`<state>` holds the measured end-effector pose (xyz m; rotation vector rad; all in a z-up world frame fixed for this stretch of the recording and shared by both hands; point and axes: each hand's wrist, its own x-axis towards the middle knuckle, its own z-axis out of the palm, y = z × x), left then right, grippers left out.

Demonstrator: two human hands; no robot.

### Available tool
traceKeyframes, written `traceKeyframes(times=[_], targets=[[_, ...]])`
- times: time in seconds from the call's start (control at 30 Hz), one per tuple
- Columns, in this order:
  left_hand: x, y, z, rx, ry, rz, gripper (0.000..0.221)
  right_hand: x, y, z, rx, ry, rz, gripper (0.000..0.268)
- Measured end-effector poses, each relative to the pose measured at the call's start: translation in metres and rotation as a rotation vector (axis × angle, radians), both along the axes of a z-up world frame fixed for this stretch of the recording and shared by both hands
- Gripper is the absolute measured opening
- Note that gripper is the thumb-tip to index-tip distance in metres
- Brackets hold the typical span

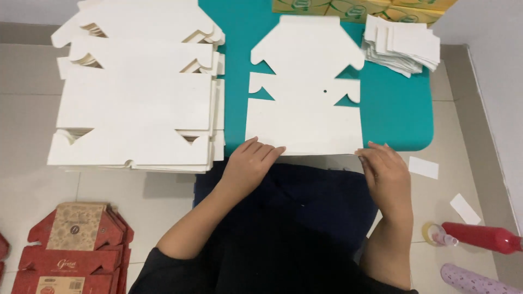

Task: Folding cardboard templates into boxes, inserting paper liners, and closing them.

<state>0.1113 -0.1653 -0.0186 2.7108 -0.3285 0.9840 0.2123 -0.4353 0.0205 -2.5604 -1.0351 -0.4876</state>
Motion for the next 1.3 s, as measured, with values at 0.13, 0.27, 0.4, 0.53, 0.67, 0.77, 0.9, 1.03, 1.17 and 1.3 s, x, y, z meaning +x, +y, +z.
traceKeyframes(times=[0.13,0.27,0.4,0.53,0.67,0.77,0.9,1.03,1.17,1.3], targets=[[0.028,-0.004,-0.006,0.044,-0.005,0.017,0.014,0.009,-0.001,-0.041,-0.064,-0.098,-0.112,0.028],[0.048,-0.004,-0.017,0.086,0.036,0.115,0.040,-0.004,0.045,-0.068,0.037,-0.253,0.031,0.054],[0.048,-0.027,-0.021,0.158,0.076,0.093,0.046,-0.005,0.081,-0.099,0.007,-0.104,0.152,0.065],[0.047,-0.058,-0.068,0.099,0.230,0.005,0.062,0.004,0.088,-0.118,0.023,-0.200,0.128,0.047],[0.047,-0.063,-0.065,0.138,0.348,0.108,0.074,0.007,0.083,-0.111,-0.016,-0.169,0.041,0.062],[0.045,-0.054,-0.059,0.152,0.463,0.155,0.075,0.014,0.066,-0.107,-0.037,-0.119,-0.037,0.074],[0.039,-0.037,-0.059,0.121,0.520,0.270,0.074,0.017,0.050,-0.110,-0.069,-0.064,-0.139,0.078],[0.045,-0.050,-0.066,0.157,0.510,0.337,0.078,0.008,0.073,-0.111,-0.079,-0.054,-0.195,0.083],[0.052,-0.062,-0.069,0.242,0.557,0.438,0.074,-0.003,0.111,-0.113,-0.101,-0.168,-0.051,0.068],[0.047,-0.057,-0.064,0.237,0.566,0.387,0.063,-0.005,0.124,-0.108,-0.112,-0.238,0.067,0.051]])
